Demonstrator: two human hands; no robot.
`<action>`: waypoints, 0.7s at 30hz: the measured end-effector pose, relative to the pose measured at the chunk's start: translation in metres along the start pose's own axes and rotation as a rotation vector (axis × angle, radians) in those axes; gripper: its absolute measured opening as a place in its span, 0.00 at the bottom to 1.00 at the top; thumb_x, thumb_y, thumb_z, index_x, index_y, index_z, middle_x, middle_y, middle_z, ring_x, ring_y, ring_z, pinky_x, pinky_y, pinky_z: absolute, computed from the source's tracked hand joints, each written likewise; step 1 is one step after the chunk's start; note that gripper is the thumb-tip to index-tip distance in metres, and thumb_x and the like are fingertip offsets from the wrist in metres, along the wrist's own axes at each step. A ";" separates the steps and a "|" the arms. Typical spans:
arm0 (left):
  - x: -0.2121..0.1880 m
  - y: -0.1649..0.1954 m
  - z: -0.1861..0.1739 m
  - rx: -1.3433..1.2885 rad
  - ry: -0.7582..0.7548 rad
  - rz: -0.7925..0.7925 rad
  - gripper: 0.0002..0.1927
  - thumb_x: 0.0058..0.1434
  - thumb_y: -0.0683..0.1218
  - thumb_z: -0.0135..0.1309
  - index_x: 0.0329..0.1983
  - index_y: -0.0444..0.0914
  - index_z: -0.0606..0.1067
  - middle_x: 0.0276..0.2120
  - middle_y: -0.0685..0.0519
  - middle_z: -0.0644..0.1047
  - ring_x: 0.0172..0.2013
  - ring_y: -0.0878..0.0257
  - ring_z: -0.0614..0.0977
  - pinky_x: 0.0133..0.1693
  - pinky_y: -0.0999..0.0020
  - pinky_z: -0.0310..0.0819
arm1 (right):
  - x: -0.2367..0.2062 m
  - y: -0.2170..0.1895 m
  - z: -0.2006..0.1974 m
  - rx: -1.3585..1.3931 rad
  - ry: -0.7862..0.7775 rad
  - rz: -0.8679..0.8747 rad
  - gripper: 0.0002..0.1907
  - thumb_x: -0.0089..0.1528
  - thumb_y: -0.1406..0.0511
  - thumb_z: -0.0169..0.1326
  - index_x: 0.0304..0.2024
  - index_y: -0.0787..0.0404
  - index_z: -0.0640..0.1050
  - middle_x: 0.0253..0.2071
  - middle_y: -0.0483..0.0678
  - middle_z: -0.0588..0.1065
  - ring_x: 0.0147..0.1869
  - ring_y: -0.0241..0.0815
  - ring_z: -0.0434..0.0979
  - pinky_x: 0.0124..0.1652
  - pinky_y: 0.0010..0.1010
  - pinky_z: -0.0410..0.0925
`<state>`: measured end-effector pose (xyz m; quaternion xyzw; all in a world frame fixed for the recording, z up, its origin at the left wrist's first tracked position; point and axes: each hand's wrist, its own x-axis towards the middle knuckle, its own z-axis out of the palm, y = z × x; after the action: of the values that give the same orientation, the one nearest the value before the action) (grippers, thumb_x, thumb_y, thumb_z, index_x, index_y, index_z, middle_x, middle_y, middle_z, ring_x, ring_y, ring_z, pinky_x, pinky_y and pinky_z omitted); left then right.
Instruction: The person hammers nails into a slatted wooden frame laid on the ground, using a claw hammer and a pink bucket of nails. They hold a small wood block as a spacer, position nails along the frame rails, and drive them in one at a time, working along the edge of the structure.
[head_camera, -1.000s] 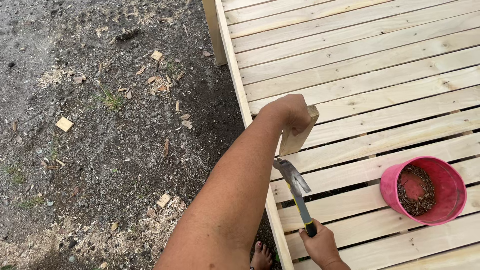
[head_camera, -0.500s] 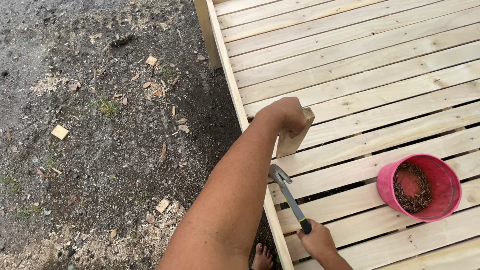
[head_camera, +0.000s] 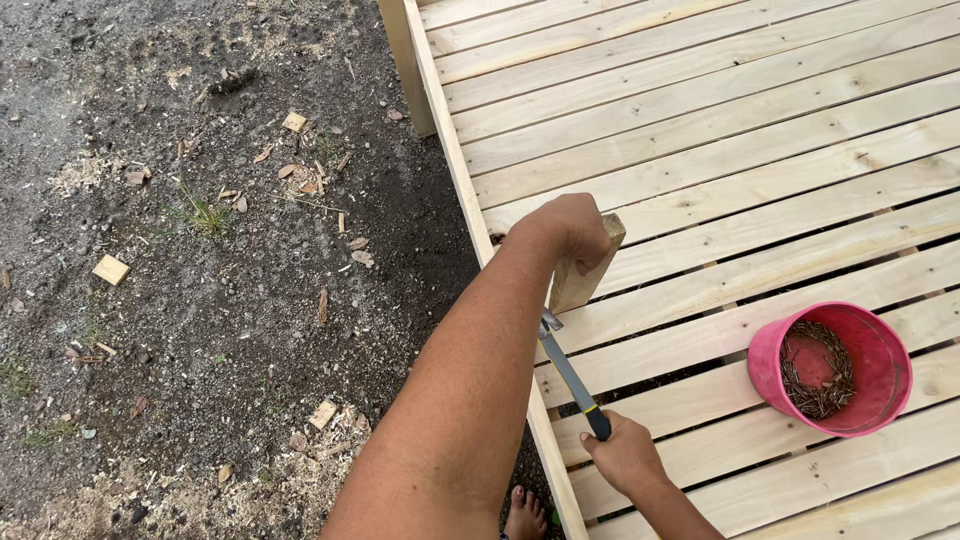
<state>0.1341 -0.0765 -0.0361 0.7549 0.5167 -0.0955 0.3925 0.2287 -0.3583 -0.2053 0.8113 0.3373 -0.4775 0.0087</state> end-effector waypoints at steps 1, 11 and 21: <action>0.000 0.000 0.000 -0.004 -0.004 -0.005 0.16 0.37 0.37 0.61 0.33 0.33 0.83 0.36 0.40 0.84 0.35 0.48 0.86 0.35 0.56 0.81 | -0.002 0.000 -0.001 0.027 -0.001 0.001 0.15 0.62 0.59 0.60 0.48 0.58 0.81 0.26 0.52 0.77 0.32 0.48 0.78 0.39 0.40 0.71; 0.003 -0.002 0.001 -0.006 -0.021 0.022 0.17 0.36 0.37 0.59 0.33 0.32 0.83 0.35 0.39 0.84 0.35 0.47 0.87 0.35 0.56 0.82 | 0.002 0.019 0.002 -0.094 0.025 0.008 0.18 0.60 0.59 0.61 0.52 0.56 0.80 0.28 0.51 0.79 0.34 0.46 0.80 0.42 0.38 0.72; 0.004 -0.003 0.000 -0.010 -0.021 0.023 0.18 0.36 0.37 0.59 0.34 0.33 0.84 0.37 0.39 0.84 0.37 0.46 0.87 0.36 0.56 0.82 | -0.007 0.012 -0.004 -0.116 0.075 -0.022 0.21 0.60 0.57 0.60 0.54 0.55 0.79 0.28 0.50 0.80 0.34 0.45 0.80 0.42 0.38 0.72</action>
<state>0.1333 -0.0732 -0.0401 0.7578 0.5041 -0.0963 0.4029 0.2369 -0.3702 -0.2013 0.8230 0.3733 -0.4265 0.0376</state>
